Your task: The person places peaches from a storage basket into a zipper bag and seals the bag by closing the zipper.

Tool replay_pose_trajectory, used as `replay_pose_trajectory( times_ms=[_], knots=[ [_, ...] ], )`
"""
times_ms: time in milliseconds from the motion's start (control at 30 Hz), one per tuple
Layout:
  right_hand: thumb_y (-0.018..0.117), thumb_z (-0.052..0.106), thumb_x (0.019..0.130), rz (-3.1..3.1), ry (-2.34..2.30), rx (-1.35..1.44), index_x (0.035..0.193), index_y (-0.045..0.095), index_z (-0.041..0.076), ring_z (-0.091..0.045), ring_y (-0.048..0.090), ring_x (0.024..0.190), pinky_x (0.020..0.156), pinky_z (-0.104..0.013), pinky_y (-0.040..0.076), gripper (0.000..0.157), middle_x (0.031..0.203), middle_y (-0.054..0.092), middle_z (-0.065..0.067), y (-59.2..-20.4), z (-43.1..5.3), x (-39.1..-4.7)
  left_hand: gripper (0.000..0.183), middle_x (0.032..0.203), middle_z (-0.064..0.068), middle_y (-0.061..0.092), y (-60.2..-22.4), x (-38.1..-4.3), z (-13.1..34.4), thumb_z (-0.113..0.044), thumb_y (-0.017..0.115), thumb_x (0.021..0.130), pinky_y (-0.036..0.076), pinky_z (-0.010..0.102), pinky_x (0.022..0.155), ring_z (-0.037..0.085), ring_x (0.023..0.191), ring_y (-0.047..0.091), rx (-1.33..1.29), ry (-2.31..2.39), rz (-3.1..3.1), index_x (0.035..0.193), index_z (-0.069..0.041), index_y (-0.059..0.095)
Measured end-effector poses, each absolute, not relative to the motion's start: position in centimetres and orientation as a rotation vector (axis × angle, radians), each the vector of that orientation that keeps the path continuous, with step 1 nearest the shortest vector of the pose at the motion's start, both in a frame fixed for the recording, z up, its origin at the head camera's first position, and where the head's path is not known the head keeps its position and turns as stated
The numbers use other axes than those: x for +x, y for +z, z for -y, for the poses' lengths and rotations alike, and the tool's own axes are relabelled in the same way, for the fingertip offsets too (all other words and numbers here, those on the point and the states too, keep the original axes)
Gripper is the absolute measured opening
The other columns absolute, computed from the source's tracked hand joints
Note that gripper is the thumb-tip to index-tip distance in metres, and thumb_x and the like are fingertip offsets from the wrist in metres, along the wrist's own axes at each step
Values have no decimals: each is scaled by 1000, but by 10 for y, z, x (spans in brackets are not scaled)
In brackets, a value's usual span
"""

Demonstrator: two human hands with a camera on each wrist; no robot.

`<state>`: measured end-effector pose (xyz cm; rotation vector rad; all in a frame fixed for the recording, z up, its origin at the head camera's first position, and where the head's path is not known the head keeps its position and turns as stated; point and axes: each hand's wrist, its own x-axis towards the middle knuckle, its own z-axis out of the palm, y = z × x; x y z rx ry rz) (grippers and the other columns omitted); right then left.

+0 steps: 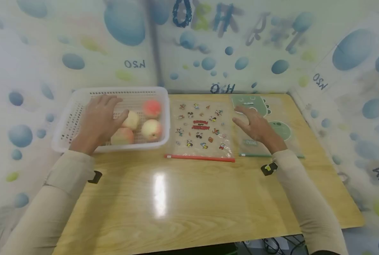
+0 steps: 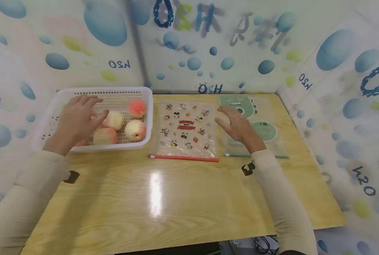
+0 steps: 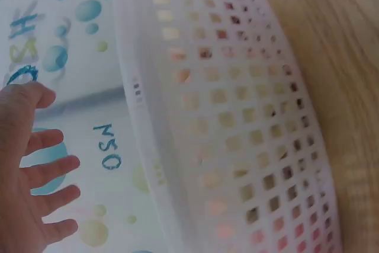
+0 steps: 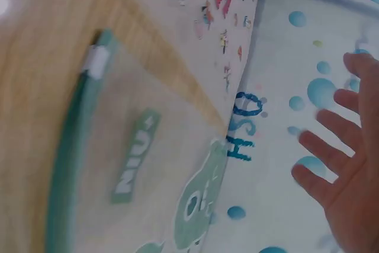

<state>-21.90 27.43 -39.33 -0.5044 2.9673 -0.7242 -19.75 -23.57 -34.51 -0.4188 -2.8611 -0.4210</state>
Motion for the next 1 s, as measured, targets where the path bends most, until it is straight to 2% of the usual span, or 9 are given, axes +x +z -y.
replay_pose_trajectory(
  times_ms=[67,167,300,467,567,700,1000],
  knots=[
    [52,44,105,-2960,-767,-480,142,57,5,-40,46,134,107,-63,36,54,144,55,-16,-398,-278,-213,44,136,24,57,-350,-192,234,-32,55,102,34,65,106,47,130,44,-436,-451,2806,131,0,60],
    [57,32,104,-2947,-781,-482,128,66,1,-37,60,116,98,-58,46,40,124,67,-17,-405,-288,-204,35,125,23,63,-361,-184,230,-26,60,98,41,66,96,48,121,52,-493,-476,2726,121,0,65],
    [64,22,99,-2894,-692,-462,122,68,-3,-39,62,107,91,-58,49,34,119,66,-21,-416,-315,-188,29,113,23,67,-376,-179,216,-20,63,94,46,63,92,48,109,59,-631,-488,2595,114,2,68],
    [68,20,93,-2812,-640,-323,124,65,-6,-48,57,112,92,-61,48,40,129,55,-29,-427,-360,-161,27,101,20,69,-393,-176,194,-18,60,93,52,56,77,43,91,63,-783,-545,2429,107,3,70],
    [73,16,88,-2827,-615,-331,119,66,-7,-51,53,112,92,-64,46,39,126,53,-32,-434,-381,-148,28,103,20,69,-399,-171,184,-21,60,94,51,56,75,42,92,63,-809,-572,2422,107,1,69],
    [76,10,83,-2870,-631,-377,111,69,-7,-50,54,107,90,-64,46,33,117,59,-31,-447,-395,-138,30,110,19,69,-402,-167,178,-26,60,95,50,58,77,42,96,62,-792,-561,2461,108,0,68],
    [68,6,92,-2930,-765,-317,105,73,-4,-43,60,104,90,-61,48,17,109,66,-23,-460,-393,-130,33,112,19,70,-404,-166,176,-29,57,96,52,57,76,41,98,62,-760,-548,2435,108,-1,70]
  ],
)
